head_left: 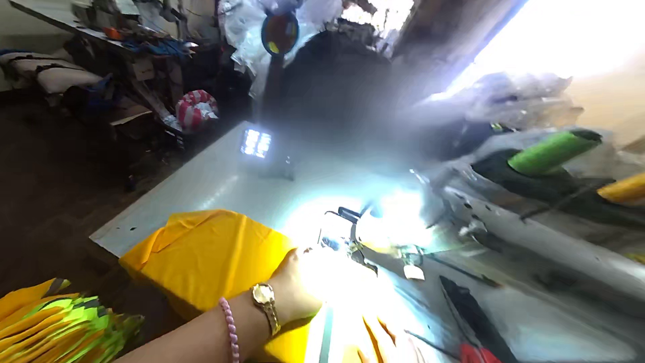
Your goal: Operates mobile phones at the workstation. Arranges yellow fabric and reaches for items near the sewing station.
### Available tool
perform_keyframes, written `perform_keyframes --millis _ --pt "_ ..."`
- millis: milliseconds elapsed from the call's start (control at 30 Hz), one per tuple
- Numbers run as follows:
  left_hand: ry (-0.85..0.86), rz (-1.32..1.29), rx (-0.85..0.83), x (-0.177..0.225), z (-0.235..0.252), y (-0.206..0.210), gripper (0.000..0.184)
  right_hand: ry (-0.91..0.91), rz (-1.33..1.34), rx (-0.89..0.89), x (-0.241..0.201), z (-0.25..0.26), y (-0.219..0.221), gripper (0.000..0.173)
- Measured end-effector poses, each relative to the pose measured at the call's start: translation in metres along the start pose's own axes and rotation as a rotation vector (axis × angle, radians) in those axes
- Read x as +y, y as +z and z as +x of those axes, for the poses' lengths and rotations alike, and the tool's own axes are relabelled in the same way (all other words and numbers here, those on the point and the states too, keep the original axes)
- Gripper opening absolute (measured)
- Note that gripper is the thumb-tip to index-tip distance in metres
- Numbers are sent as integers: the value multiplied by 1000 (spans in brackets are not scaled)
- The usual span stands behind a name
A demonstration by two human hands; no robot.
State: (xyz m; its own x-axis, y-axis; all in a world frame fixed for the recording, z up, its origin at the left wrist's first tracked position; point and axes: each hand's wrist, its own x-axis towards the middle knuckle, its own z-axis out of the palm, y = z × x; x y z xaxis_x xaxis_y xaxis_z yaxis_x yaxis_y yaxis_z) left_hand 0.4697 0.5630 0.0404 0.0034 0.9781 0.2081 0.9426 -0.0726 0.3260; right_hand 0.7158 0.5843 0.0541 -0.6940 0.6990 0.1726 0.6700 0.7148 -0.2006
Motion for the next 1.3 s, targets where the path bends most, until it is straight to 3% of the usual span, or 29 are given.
perform_keyframes --millis 133,233,367,567,733,833,967,1033,1200,1300 --pt "-25 24 -60 2 1 -4 45 -1 39 49 -7 11 -7 47" --pt "-2 88 18 5 -1 -7 41 -17 0 150 -5 23 11 59" --pt "32 112 70 6 -3 -11 39 -13 -36 14 -4 35 19 71" --pt "77 106 118 3 -4 -12 42 -9 -83 12 -4 28 18 76" --pt "75 110 98 3 5 -20 40 -29 -113 5 -7 45 9 72" --pt "78 85 114 -3 16 -22 27 -12 -119 50 -9 46 16 72" --pt "69 45 151 -9 22 -20 21 -249 -35 221 -16 44 15 51" --pt "41 41 123 -9 21 -21 24 -333 34 161 -19 45 17 47" --pt "69 33 62 -13 29 -27 30 -308 102 127 -17 43 25 46" --pt "23 85 34 -35 44 -30 32 -291 100 105 -18 42 23 47"
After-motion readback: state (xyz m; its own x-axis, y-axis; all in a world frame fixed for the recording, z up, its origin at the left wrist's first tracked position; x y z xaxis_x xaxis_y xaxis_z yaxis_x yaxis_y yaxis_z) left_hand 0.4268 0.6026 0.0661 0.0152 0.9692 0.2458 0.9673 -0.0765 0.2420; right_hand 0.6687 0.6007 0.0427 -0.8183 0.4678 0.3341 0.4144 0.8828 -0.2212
